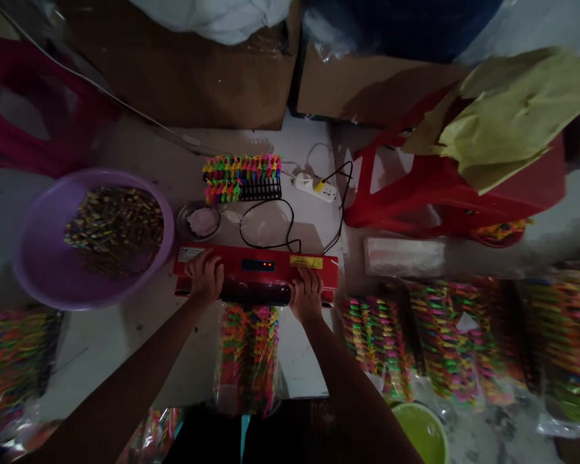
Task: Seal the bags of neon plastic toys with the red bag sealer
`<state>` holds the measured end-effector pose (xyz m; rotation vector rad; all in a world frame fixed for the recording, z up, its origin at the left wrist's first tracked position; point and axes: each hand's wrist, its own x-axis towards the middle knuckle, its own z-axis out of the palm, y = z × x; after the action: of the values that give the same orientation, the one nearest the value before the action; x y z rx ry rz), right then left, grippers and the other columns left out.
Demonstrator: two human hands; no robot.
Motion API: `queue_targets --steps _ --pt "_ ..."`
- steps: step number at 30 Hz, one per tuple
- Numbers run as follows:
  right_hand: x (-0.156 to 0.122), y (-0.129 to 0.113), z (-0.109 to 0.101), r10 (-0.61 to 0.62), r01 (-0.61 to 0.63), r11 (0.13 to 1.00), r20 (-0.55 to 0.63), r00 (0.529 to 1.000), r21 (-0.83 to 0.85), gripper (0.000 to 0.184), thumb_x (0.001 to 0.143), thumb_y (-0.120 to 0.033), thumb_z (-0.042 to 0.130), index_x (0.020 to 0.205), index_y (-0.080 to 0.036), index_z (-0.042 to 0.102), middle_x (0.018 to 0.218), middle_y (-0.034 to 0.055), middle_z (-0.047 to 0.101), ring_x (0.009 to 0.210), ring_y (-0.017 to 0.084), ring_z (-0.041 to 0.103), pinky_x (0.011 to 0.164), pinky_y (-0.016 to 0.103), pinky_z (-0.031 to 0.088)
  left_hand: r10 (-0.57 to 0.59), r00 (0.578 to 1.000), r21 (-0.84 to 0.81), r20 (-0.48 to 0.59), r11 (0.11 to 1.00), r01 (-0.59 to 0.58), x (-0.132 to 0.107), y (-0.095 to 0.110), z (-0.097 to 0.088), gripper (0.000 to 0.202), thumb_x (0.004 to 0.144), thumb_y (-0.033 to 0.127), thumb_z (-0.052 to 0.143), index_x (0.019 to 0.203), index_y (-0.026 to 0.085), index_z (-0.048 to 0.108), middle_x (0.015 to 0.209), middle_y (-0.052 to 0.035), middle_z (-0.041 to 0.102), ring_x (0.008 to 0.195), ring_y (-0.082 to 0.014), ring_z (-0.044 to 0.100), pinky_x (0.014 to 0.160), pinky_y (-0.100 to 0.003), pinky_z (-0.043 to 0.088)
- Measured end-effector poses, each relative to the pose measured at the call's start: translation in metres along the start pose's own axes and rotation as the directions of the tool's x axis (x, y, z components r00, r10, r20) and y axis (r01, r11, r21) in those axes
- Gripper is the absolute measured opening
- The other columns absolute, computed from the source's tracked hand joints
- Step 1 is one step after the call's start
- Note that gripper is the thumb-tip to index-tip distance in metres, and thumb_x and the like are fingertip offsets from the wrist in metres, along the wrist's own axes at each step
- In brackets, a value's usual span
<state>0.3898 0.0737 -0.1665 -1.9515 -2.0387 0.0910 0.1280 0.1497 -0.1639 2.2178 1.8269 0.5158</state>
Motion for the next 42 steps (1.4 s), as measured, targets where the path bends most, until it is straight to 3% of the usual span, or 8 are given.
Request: queue_targets --steps 4,21,28,31,34,36,39,42 --pt "0.0 0.0 0.0 -0.016 0.016 0.999 -0.004 1.0 0.028 0.006 0.085 -0.016 0.049 0.089 -0.021 0.05 0.121 0.0102 0.054 0.122 0.024 0.041 0.099 0.047 0.033 -0.022 1.0 0.038 0.011 0.999 0.022 -0.003 0.001 0.006 0.036 0.085 0.032 0.048 0.116 0.017 0.058 0.13 -0.0175 0.049 0.122 -0.0316 0.039 0.101 -0.05 0.023" --pt "0.002 0.001 0.001 -0.006 0.006 0.997 0.0 1.0 0.072 0.007 0.084 -0.017 0.046 0.087 -0.022 0.051 0.121 0.009 0.055 0.12 0.024 0.041 0.099 0.046 0.033 -0.031 0.999 0.053 0.015 0.998 0.03 -0.004 0.0 0.01 0.041 0.084 0.037 0.049 0.119 0.017 0.057 0.132 -0.0183 0.048 0.125 -0.032 0.038 0.105 -0.055 0.019" --pt "0.045 0.025 -0.032 0.133 -0.13 0.98 -0.012 0.991 0.151 0.014 0.086 -0.022 0.04 0.081 -0.021 0.053 0.092 0.0083 0.063 0.095 0.024 0.054 0.094 0.047 0.032 -0.097 0.981 -0.145 -0.17 0.987 0.072 0.016 0.007 -0.039 0.047 0.087 0.04 0.044 0.126 0.014 0.046 0.137 -0.0189 0.038 0.13 -0.0301 0.03 0.107 -0.05 0.024" --pt "0.108 0.03 -0.036 0.283 -0.276 0.941 -0.008 0.959 0.194 0.019 0.087 -0.03 0.038 0.087 -0.019 0.053 0.081 0.0075 0.063 0.08 0.021 0.056 0.08 0.038 0.039 -0.373 0.895 -0.328 -0.245 0.901 0.286 -0.024 0.006 -0.065 0.046 0.089 0.04 0.038 0.129 0.017 0.039 0.132 -0.0165 0.041 0.125 -0.0245 0.037 0.104 -0.044 0.033" --pt "0.173 0.017 -0.016 0.422 -0.437 0.887 0.123 0.898 0.149 0.023 0.087 -0.035 0.04 0.091 -0.018 0.055 0.077 0.0079 0.064 0.075 0.022 0.058 0.068 0.032 0.04 -0.673 0.738 -0.441 0.051 0.647 0.622 -0.108 0.008 -0.062 0.046 0.086 0.049 0.04 0.121 0.021 0.046 0.118 -0.0129 0.052 0.11 -0.0235 0.052 0.093 -0.041 0.044" --pt "0.205 0.004 0.006 0.451 -0.47 0.882 0.236 0.861 0.03 0.021 0.086 -0.032 0.043 0.093 -0.017 0.057 0.08 0.01 0.065 0.077 0.023 0.06 0.069 0.033 0.04 -0.711 0.619 -0.463 0.334 0.448 0.765 -0.166 0.013 -0.044 0.051 0.079 0.055 0.047 0.115 0.02 0.05 0.115 -0.0123 0.056 0.106 -0.0246 0.056 0.087 -0.041 0.048" --pt "0.228 -0.007 0.029 0.444 -0.425 0.894 0.394 0.805 -0.139 0.018 0.081 -0.025 0.051 0.092 -0.014 0.061 0.083 0.0149 0.066 0.085 0.028 0.06 0.076 0.04 0.04 -0.688 0.421 -0.424 0.591 0.178 0.888 -0.224 0.024 -0.017 0.059 0.067 0.059 0.058 0.109 0.018 0.053 0.108 -0.0128 0.062 0.102 -0.0263 0.06 0.087 -0.04 0.049" --pt "0.214 -0.012 0.017 0.443 -0.408 0.896 0.352 0.824 -0.173 0.03 0.073 -0.032 0.062 0.095 -0.012 0.061 0.097 0.0204 0.063 0.099 0.035 0.055 0.082 0.05 0.038 -0.573 0.349 -0.448 0.741 -0.035 0.893 -0.235 0.036 -0.007 0.064 0.061 0.055 0.064 0.112 0.018 0.052 0.108 -0.0129 0.065 0.102 -0.0261 0.061 0.089 -0.038 0.048"
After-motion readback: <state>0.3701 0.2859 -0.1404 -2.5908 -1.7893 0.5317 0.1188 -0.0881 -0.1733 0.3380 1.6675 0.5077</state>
